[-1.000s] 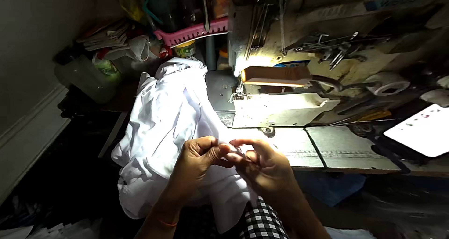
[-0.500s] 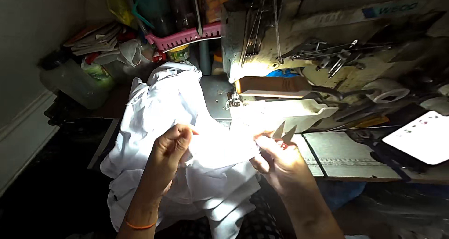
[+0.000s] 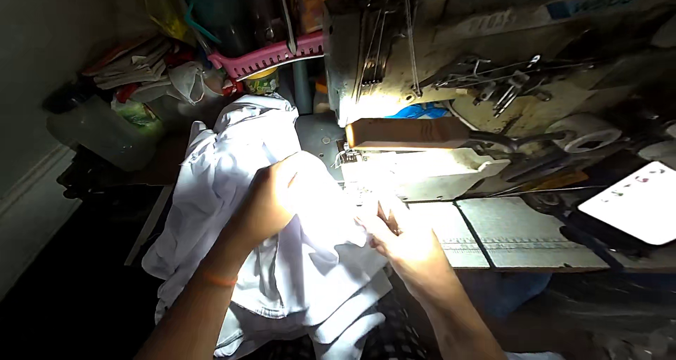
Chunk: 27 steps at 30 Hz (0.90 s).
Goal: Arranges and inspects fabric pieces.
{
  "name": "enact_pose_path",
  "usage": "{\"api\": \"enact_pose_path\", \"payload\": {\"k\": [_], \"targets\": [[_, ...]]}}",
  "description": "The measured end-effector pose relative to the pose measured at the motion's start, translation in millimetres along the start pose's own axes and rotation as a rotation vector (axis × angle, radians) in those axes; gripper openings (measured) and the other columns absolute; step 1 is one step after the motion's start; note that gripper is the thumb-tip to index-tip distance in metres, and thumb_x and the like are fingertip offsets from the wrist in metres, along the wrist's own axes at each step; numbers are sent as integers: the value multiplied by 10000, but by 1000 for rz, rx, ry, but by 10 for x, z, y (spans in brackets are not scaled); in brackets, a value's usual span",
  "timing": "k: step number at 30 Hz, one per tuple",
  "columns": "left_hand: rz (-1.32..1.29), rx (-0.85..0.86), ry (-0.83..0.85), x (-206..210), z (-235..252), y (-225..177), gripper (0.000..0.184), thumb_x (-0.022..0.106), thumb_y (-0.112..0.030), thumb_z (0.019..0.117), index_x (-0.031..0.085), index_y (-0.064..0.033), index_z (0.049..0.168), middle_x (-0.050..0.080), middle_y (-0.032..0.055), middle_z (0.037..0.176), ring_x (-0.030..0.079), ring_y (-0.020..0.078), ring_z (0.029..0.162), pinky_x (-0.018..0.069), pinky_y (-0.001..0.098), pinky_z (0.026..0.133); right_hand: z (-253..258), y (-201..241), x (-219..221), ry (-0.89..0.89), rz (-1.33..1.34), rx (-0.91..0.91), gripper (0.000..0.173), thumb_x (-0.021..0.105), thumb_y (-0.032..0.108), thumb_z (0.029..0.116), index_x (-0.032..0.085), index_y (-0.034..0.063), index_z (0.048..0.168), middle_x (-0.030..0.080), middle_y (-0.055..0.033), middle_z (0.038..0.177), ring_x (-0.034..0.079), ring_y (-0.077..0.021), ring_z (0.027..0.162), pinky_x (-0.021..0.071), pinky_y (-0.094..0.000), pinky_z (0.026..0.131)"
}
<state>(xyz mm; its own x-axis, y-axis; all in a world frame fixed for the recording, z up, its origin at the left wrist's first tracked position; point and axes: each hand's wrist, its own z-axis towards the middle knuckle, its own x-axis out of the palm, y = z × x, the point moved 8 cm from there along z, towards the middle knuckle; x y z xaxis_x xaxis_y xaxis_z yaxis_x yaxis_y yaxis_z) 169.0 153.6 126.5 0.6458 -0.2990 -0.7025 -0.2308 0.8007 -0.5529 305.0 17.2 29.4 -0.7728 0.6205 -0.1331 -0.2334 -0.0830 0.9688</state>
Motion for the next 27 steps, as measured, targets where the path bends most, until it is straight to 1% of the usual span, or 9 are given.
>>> {"api": "enact_pose_path", "payload": {"k": [5,6,7,13,16,18,22,25,27], "targets": [[195,-131,203,578,644,255,268,544,-183,1051,653,-25,1239,664,113,1232,601,193,1191,455,392,1046,149,-359,-6,-4,269,354,249,516,65,1046,646,47,834,571,9,554,495,-26,432,419,-164,426],[311,114,-17,800,789,481,229,582,-260,973,714,-76,1006,700,81,999,669,199,970,536,398,840,185,-390,-25,-31,327,369,272,508,79,1058,634,36,821,566,-2,534,484,-30,406,413,-164,401],[342,157,-28,988,943,668,229,593,-317,952,717,-125,941,694,54,947,672,198,919,547,414,795,220,-404,-42,-61,372,372,281,500,88,1065,616,30,815,551,-11,515,471,-34,384,409,-167,385],[248,72,130,1242,1237,818,345,640,-390,945,693,-144,1181,696,52,1157,640,196,1130,509,426,980,305,-377,4,-88,379,339,253,543,89,1050,610,37,812,528,-7,498,461,-32,368,407,-165,368],[259,231,-4,995,1151,620,269,621,-309,957,732,-105,1093,707,102,1116,644,263,1127,483,489,1004,297,-379,-14,-60,223,305,257,571,144,1051,654,24,840,541,-21,512,482,-61,387,429,-191,394],[210,123,25,530,902,255,145,643,-113,951,721,-40,1048,690,150,1126,627,295,1135,451,493,1029,272,-263,-137,-134,30,192,225,571,176,1054,690,37,924,550,15,538,488,-39,399,440,-194,409],[335,-168,63,40,-119,232,456,708,-33,878,604,-31,1322,609,186,1290,666,332,1024,571,530,801,231,85,-292,-242,-328,-190,272,671,248,966,697,74,1174,677,10,971,602,11,765,519,-161,678],[335,-284,154,211,-527,475,248,682,-142,910,647,-48,1136,622,143,1088,653,290,886,554,490,705,266,128,-115,-79,-407,-226,272,732,295,915,743,112,1116,656,-57,1129,641,-108,933,552,-304,777],[346,-164,-100,-2,-444,386,93,650,-23,919,661,0,1009,627,161,943,633,278,736,547,450,624,271,145,6,58,-26,-173,96,713,165,917,731,126,1003,653,9,905,607,-43,719,531,-193,622]]}}
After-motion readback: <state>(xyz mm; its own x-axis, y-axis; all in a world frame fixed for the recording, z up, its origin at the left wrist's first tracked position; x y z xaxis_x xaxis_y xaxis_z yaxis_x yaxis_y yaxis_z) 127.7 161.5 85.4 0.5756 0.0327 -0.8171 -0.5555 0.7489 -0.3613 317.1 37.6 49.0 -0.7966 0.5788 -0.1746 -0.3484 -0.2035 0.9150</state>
